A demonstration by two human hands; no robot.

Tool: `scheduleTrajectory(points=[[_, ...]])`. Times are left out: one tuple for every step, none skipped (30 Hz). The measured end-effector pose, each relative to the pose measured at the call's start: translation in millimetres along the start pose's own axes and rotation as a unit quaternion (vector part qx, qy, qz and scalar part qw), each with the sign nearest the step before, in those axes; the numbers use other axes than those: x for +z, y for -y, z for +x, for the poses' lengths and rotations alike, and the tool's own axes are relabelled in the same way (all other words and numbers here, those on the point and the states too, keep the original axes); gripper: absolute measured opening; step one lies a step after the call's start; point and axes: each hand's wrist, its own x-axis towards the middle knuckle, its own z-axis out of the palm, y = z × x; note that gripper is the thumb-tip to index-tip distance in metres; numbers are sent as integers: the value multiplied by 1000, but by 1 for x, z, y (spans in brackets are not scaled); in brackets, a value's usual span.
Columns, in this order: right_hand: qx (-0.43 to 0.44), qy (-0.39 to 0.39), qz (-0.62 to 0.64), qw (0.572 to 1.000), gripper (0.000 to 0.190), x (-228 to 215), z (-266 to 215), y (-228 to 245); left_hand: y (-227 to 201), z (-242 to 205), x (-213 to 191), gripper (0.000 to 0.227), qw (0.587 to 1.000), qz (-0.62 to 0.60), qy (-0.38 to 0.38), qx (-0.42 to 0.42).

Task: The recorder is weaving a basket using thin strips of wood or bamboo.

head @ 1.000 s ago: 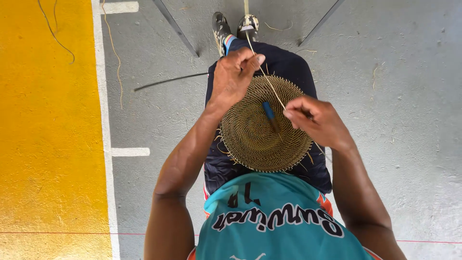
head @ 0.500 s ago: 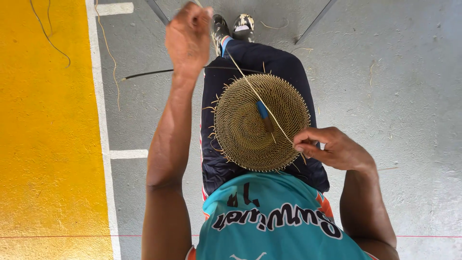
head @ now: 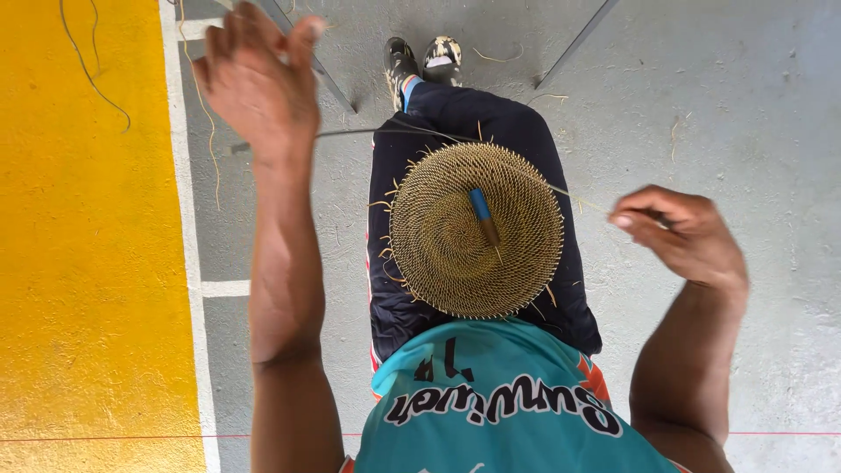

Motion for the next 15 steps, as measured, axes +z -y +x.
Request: scheduleTrajectory(points=[[-63, 25, -29, 997, 12, 14, 12, 20, -22, -6, -6, 46, 1000, 4, -7, 27], [-126, 51, -58, 989, 11, 29, 24, 41, -43, -11, -12, 48, 998, 7, -15, 53], [-128, 51, -58, 989, 11, 38, 35, 52, -70, -11, -37, 48, 998, 9, -16, 53], [-126, 49, -67, 988, 12, 47, 46, 63, -97, -11, -62, 24, 976, -166, 26, 139], [-126, 48, -76, 988, 12, 57, 57, 75, -123, -11, -88, 2, 915, -333, 66, 218], [-128, 49, -75, 988, 12, 59, 65, 78, -132, -25, -81, 2, 916, -331, 65, 218], [-114, 43, -86, 989, 13, 60, 74, 82, -141, -38, -74, 24, 891, -386, 109, 213], [-101, 37, -97, 989, 14, 60, 83, 85, -151, -52, -66, 46, 861, -439, 153, 206], [-100, 34, -98, 990, 14, 57, 91, 84, -149, -54, -64, 46, 860, -440, 152, 208], [-110, 53, -105, 987, 15, 53, 100, 84, -147, -56, -62, 44, 845, -463, 201, 180], [-119, 71, -112, 984, 17, 49, 108, 83, -146, -59, -60, 41, 825, -484, 250, 151], [-116, 68, -113, 985, 17, 40, 118, 82, -139, -59, -55, 41, 823, -486, 251, 154], [-133, 93, -121, 979, 18, 32, 128, 81, -132, -61, -52, 31, 850, -433, 236, 185], [-149, 119, -130, 973, 20, 25, 138, 80, -125, -64, -49, 24, 873, -379, 219, 215], [-151, 121, -129, 973, 20, 20, 149, 85, -119, -62, -47, 24, 874, -376, 219, 214]])
